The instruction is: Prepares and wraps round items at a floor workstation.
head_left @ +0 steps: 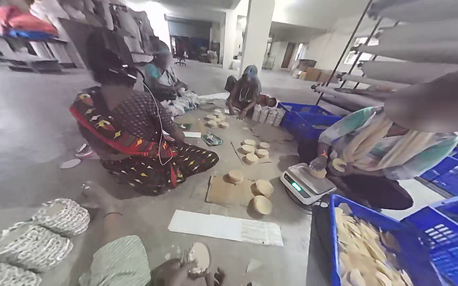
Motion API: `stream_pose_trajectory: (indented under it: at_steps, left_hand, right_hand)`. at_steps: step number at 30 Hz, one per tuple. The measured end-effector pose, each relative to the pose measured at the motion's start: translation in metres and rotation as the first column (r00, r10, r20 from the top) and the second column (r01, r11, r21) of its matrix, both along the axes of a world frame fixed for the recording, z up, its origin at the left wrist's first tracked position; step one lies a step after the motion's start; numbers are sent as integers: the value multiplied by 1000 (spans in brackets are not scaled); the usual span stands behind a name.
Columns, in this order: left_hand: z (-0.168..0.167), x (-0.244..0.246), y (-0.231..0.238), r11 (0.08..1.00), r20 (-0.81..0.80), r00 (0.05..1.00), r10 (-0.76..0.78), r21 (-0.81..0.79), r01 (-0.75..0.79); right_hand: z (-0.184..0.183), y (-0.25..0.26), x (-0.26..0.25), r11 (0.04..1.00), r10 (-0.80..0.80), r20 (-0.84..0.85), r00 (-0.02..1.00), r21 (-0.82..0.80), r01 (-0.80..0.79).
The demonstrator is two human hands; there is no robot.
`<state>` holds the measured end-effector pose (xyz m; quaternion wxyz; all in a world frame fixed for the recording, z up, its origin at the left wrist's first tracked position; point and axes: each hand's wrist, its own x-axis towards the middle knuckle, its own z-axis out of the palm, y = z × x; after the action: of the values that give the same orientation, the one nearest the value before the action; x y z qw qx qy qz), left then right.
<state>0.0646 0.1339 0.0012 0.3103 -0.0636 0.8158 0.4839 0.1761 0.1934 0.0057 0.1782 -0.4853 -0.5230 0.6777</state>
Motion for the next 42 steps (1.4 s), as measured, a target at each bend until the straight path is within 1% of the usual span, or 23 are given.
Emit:
stream_pose_trajectory:
  at_steps: [2,4,7,10,14,18,20,22,25,27,28,29,30,31,32,33,34,36,37,38,39,40,42]
  left_hand:
    - [35,34,13,894,125,950,286,324,-311]
    - [64,60,23,800,146,914,378,445,-402]
    - [95,73,26,766,-10,900,435,529,-365]
    - [123,82,22,717,-148,835,530,603,-348]
    - [129,81,16,539,-184,744,642,799,-267]
    - [134,76,-3,462,-109,738,666,837,-294]
    - [151,81,-20,488,-66,779,624,812,-322]
    - [177,96,-39,520,-3,845,535,789,-327]
    - [197,113,-57,533,51,875,481,775,-338]
    - [180,114,-60,555,8,878,479,772,-310]
    - [175,114,-63,559,-5,878,478,773,-300]
    - [173,114,-67,553,-9,880,475,781,-290]
    - [173,114,-71,531,2,880,475,797,-288]
    - [173,111,-77,497,17,880,475,820,-284]
    - [172,108,-83,463,29,885,466,844,-271]
    - [172,106,-90,450,34,893,448,855,-259]
    - [171,105,-97,463,38,906,421,850,-250]
    - [176,110,-111,517,70,941,330,821,-243]
    - [181,113,-118,545,84,957,279,807,-230]
    - [188,115,-124,562,99,964,246,796,-225]
    - [193,116,-129,578,100,968,230,786,-218]
    - [195,116,-135,589,91,970,223,781,-209]
    - [188,113,-145,574,67,977,205,800,-175]
  right_hand:
    - [2,-8,-4,994,-67,-151,986,-94,53]
    - [10,-15,-8,992,-102,-293,951,-96,77]
    - [50,-17,-17,979,-190,-410,892,-13,203]
    - [78,-14,-20,954,-212,-418,884,108,280]
    - [96,-16,-27,853,-190,-479,857,352,386]
    - [115,-37,-10,718,137,-317,938,685,127]
    - [123,-42,-6,748,188,-389,902,652,126]
    - [138,-38,-12,883,74,-577,813,417,215]
    - [162,-30,-15,883,-23,-649,761,344,320]
    - [166,-31,-16,771,-6,-643,766,485,413]
    - [164,-33,-15,631,32,-606,795,629,454]
    - [162,-38,-10,429,66,-515,855,788,442]
    - [164,-45,-2,215,94,-383,919,909,357]
    - [168,-56,8,61,125,-230,965,973,224]
    - [172,-66,18,-31,160,-86,983,995,92]
    - [175,-71,26,-67,187,6,982,998,7]
    - [181,-69,30,-27,227,40,973,999,-35]
    - [194,-51,29,220,311,-22,950,974,-50]
    - [197,-43,25,308,339,-84,937,951,-26]
    - [199,-40,21,327,361,-138,922,945,13]
    - [200,-41,19,272,380,-162,911,961,57]
    - [198,-47,18,150,385,-165,908,982,115]
    - [196,-63,25,-162,352,-99,931,973,164]
